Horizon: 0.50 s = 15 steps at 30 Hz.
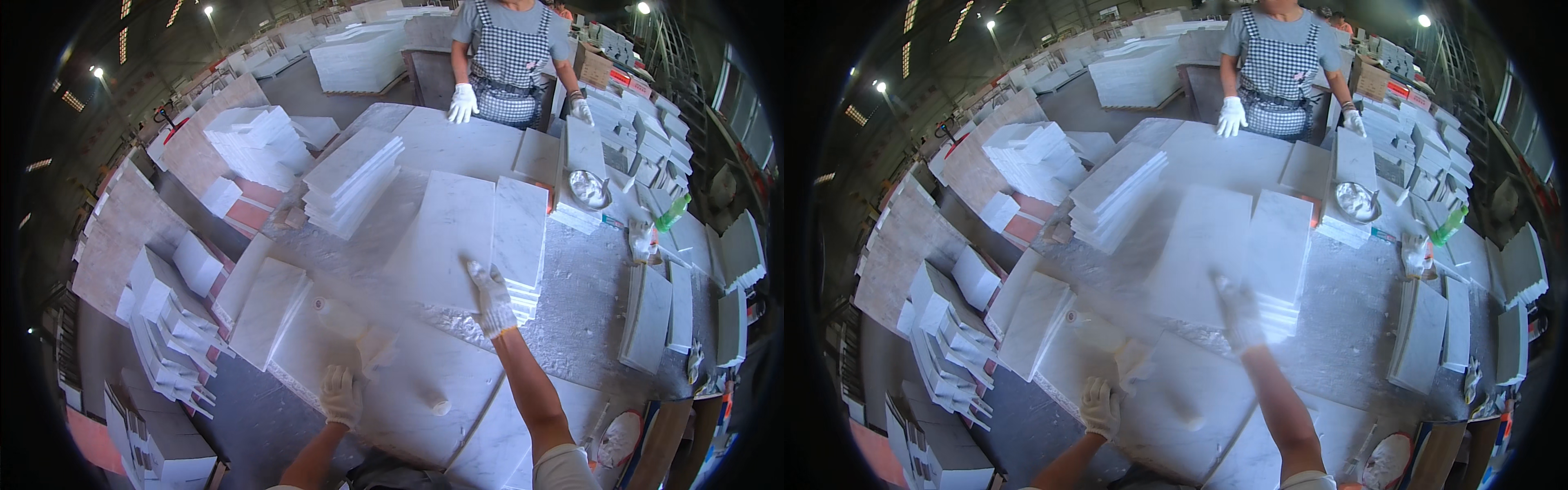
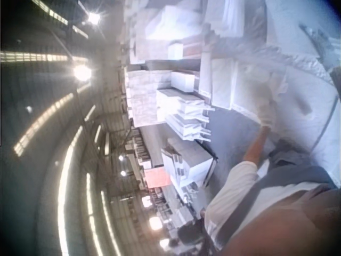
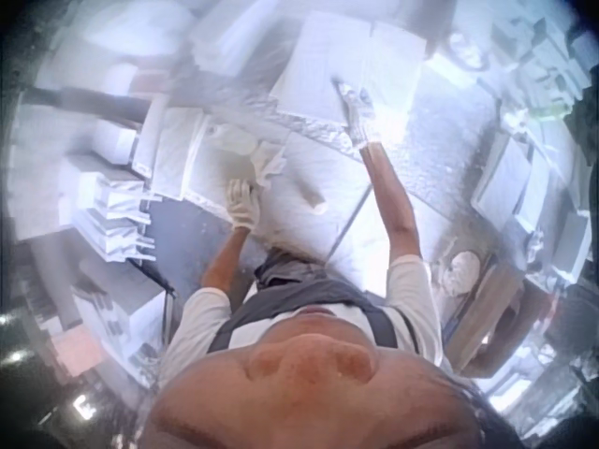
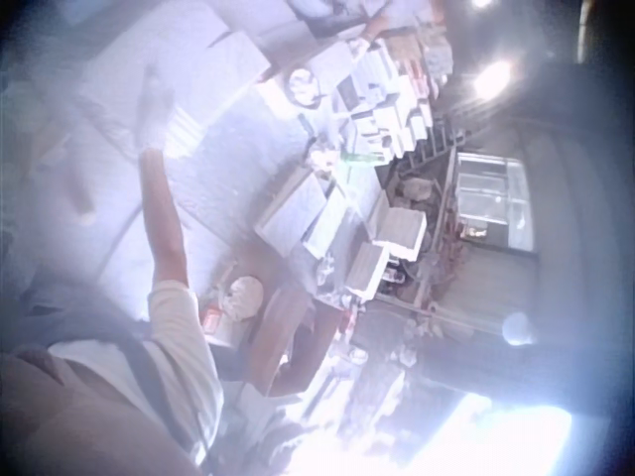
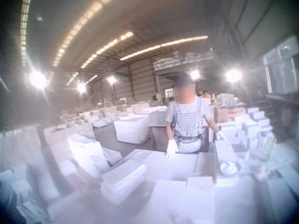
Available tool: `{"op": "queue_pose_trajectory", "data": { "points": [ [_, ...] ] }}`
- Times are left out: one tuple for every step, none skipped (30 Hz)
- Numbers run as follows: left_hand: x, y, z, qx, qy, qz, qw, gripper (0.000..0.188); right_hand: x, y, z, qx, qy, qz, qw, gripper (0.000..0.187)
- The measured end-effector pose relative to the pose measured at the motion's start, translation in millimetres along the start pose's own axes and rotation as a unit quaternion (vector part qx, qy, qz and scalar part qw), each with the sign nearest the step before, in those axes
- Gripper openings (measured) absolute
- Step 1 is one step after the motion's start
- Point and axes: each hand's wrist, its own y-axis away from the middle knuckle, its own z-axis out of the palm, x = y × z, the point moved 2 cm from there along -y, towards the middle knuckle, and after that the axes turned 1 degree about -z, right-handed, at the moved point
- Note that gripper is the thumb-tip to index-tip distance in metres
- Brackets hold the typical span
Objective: The person scrapes a white stone tile with a metal scraper, then wipes it with a cloth. They repeat this process on multiple tiles, stacking the finished ones on the table.
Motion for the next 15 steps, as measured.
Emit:
{"op": "queue_pose_trajectory", "data": {
  "points": [
    [-0.7,0.0,1.1,0.003,-0.002,0.001,1.000,0.039,-0.1,-4.0,16.9,0.013,-0.113,0.015,0.993,0.068],
    [-1.2,0.0,2.0,0.015,0.001,0.004,1.000,0.038,-1.5,-8.1,29.2,0.022,-0.103,0.022,0.994,0.065],
    [-1.9,0.3,2.9,0.027,0.008,0.009,1.000,0.038,-2.7,-13.0,40.0,0.019,-0.097,0.022,0.995,0.063],
    [-2.4,0.7,4.2,0.029,0.007,0.006,1.000,0.038,-2.9,-16.9,47.0,0.010,-0.095,0.019,0.995,0.061],
    [-3.0,1.0,4.8,0.029,0.007,0.006,1.000,0.038,-1.6,-24.2,55.6,0.035,-0.086,0.030,0.995,0.063],
    [-3.5,1.2,5.2,0.025,0.013,-0.001,1.000,0.038,0.3,-29.9,62.6,0.024,-0.094,0.026,0.995,0.064],
    [-3.3,1.5,5.1,0.021,-0.001,0.002,1.000,0.039,4.9,-35.0,67.2,0.023,-0.102,0.029,0.994,0.064],
    [-3.2,1.4,5.1,0.013,-0.007,-0.003,1.000,0.039,11.5,-40.4,66.6,0.050,-0.106,0.057,0.992,0.065],
    [-2.8,1.1,5.1,0.005,-0.014,-0.005,1.000,0.040,18.1,-45.7,68.7,0.018,-0.132,0.018,0.991,0.071],
    [-2.1,0.6,4.5,0.006,-0.006,-0.007,1.000,0.040,27.4,-50.5,65.9,0.020,-0.118,0.024,0.993,0.073],
    [-1.5,-0.3,3.5,0.006,-0.003,-0.007,1.000,0.041,37.8,-57.4,62.8,0.032,-0.109,0.042,0.993,0.075],
    [-1.5,-1.8,2.6,0.004,-0.002,-0.013,1.000,0.041,47.3,-67.7,62.1,0.011,-0.111,0.026,0.993,0.077],
    [-0.8,-2.9,1.4,0.007,0.001,-0.010,1.000,0.041,57.8,-80.9,60.3,-0.002,-0.064,0.005,0.998,0.080],
    [-0.7,-4.1,0.8,0.004,0.005,-0.014,1.000,0.041,68.3,-95.3,59.7,-0.045,-0.026,-0.045,0.998,0.083],
    [-0.6,-4.8,0.3,0.000,0.010,-0.019,1.000,0.041,82.2,-107.8,60.3,-0.066,0.020,-0.071,0.995,0.087]
  ]
}}
